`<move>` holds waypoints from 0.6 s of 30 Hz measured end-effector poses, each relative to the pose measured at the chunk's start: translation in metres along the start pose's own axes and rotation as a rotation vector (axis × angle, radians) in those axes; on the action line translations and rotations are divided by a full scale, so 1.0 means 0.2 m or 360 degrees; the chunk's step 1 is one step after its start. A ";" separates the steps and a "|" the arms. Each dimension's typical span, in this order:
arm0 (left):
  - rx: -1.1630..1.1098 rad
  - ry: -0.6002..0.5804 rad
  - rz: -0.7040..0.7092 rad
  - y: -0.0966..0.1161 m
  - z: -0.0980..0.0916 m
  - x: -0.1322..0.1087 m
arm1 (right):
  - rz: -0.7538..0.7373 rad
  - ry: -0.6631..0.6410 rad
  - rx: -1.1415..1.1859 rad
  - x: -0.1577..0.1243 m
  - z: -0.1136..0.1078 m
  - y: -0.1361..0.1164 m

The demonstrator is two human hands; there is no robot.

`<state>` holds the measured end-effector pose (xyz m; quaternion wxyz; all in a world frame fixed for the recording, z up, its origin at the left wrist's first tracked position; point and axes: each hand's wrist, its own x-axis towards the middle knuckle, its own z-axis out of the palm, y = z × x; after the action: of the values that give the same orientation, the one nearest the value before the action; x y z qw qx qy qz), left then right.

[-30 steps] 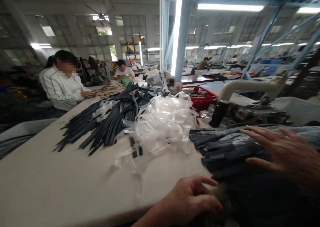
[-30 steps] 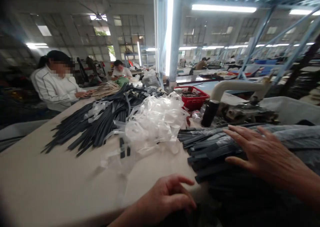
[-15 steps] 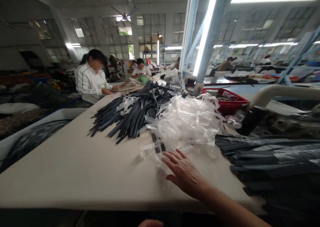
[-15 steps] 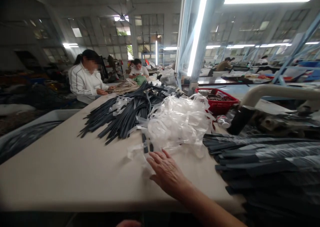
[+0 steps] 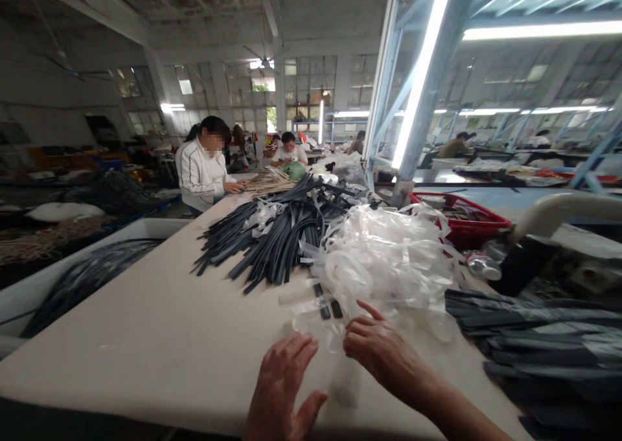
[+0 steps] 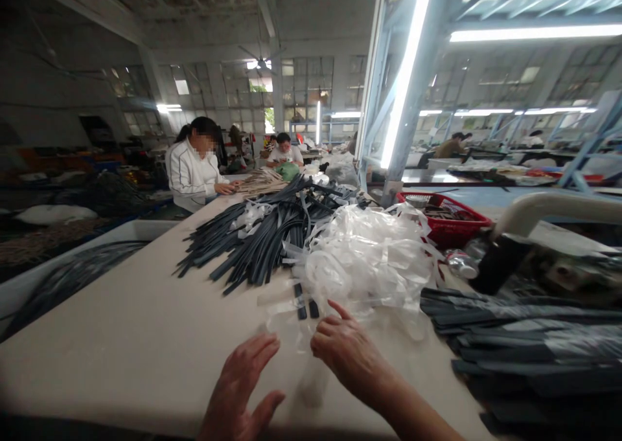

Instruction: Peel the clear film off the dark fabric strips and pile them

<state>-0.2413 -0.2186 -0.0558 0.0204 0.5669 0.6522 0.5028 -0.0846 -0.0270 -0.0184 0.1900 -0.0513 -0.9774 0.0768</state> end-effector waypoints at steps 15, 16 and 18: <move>-0.0240 -0.1006 -0.0712 -0.10 0.08 0.44 | -0.0017 0.0345 -0.0223 -0.05 0.12 0.20; -0.0170 -0.0973 -0.0665 -0.09 0.07 0.44 | -0.0004 0.0340 -0.0232 -0.04 0.12 0.21; 0.0080 -0.0872 -0.0464 -0.06 0.08 0.44 | 0.0003 0.0333 -0.0233 -0.02 0.12 0.20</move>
<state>-0.2729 -0.1399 -0.0238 0.2533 0.5823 0.7090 0.3067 -0.0871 0.0084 -0.0487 0.2867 -0.0737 -0.9552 -0.0002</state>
